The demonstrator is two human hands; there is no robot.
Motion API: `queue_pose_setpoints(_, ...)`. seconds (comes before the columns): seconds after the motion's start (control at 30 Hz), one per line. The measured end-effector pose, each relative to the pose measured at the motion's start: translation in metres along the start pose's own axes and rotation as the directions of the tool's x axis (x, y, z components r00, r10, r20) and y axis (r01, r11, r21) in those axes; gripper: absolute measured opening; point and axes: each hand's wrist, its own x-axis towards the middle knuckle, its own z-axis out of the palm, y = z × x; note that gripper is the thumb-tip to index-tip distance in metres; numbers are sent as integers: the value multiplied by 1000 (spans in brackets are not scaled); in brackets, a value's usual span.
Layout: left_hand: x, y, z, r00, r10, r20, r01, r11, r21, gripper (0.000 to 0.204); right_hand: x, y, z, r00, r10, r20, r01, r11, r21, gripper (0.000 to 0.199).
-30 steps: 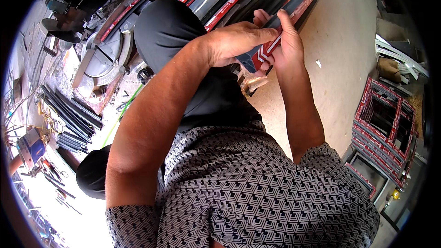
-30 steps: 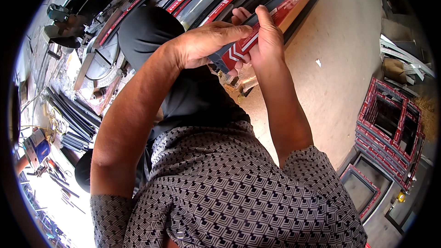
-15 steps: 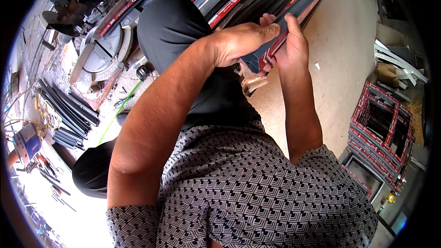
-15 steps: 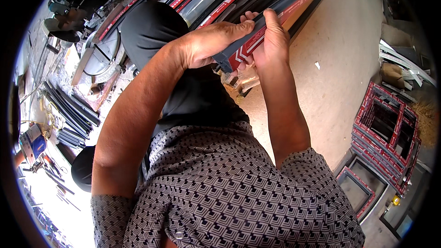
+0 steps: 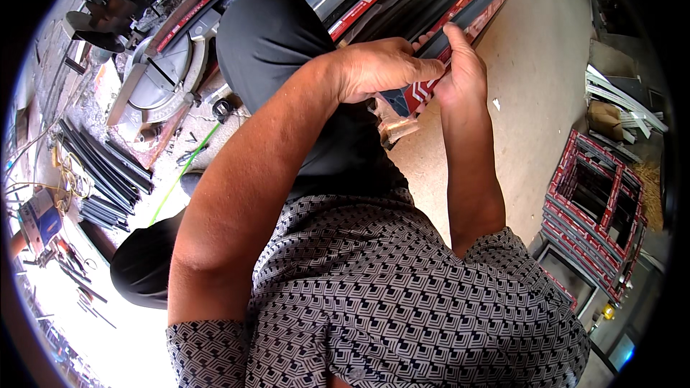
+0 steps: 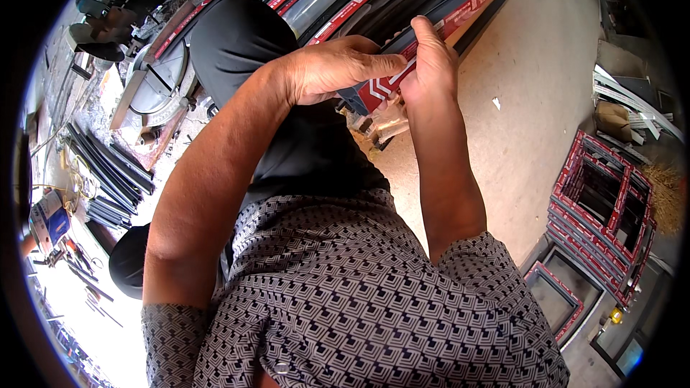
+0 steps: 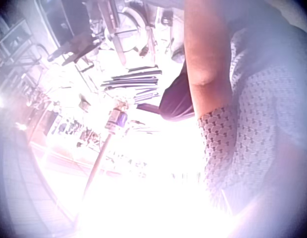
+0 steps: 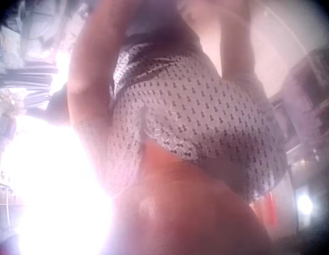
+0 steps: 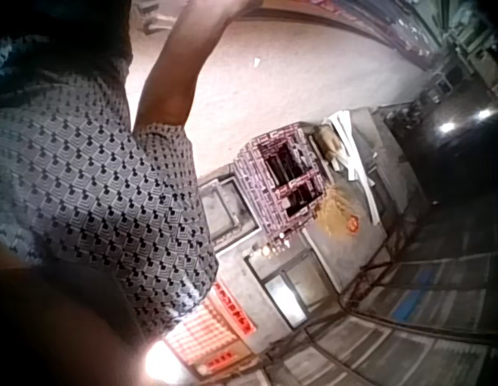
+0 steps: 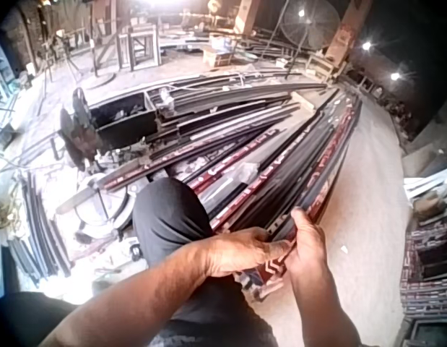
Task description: The person selects a long metal profile from a stack and places it on a miter saw. They measure the profile with a tape measure and mark a cut line with a marker. The person then uses the miter saw to cut the profile and inspects the cut piece.
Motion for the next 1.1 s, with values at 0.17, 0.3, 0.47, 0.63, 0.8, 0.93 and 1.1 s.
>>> queue_pose_setpoints(0.17, 5, -5, 0, 997, -24, -70, 27, 999, 43, 79, 3, -1, 0, 999, 11, -42, -12, 1000, -24, 19)
queue_pose_setpoints(0.3, 4, -4, -1, 999, -37, -38, 38, 999, 17, 74, 1, -2, 2, 999, 20, -33, -21, 1000, -11, 19)
queue_pose_setpoints(0.47, 5, -4, 1, 996, -17, -92, 13, 999, -35, 55, 6, -2, -5, 998, 61, -7, -61, 997, 48, 21)
queue_pose_setpoints(0.63, 1, -1, -5, 1000, -22, -11, 18, 960, -279, 38, 5, -9, -9, 993, 118, 2, -117, 991, 63, 27)
queue_pose_setpoints(0.8, 10, -12, -12, 998, 43, -48, -49, 991, -123, 34, -3, -15, -5, 995, 95, -17, -94, 994, 49, 26)
queue_pose_setpoints(0.93, 16, -15, -10, 991, 65, -118, -65, 998, 4, 35, 0, -16, -10, 994, 105, 9, -105, 993, 58, 25)
queue_pose_setpoints(1.1, 8, -8, -4, 981, 147, -129, -111, 961, 252, 38, 3, -9, -14, 998, 48, -38, -45, 996, 76, 37)
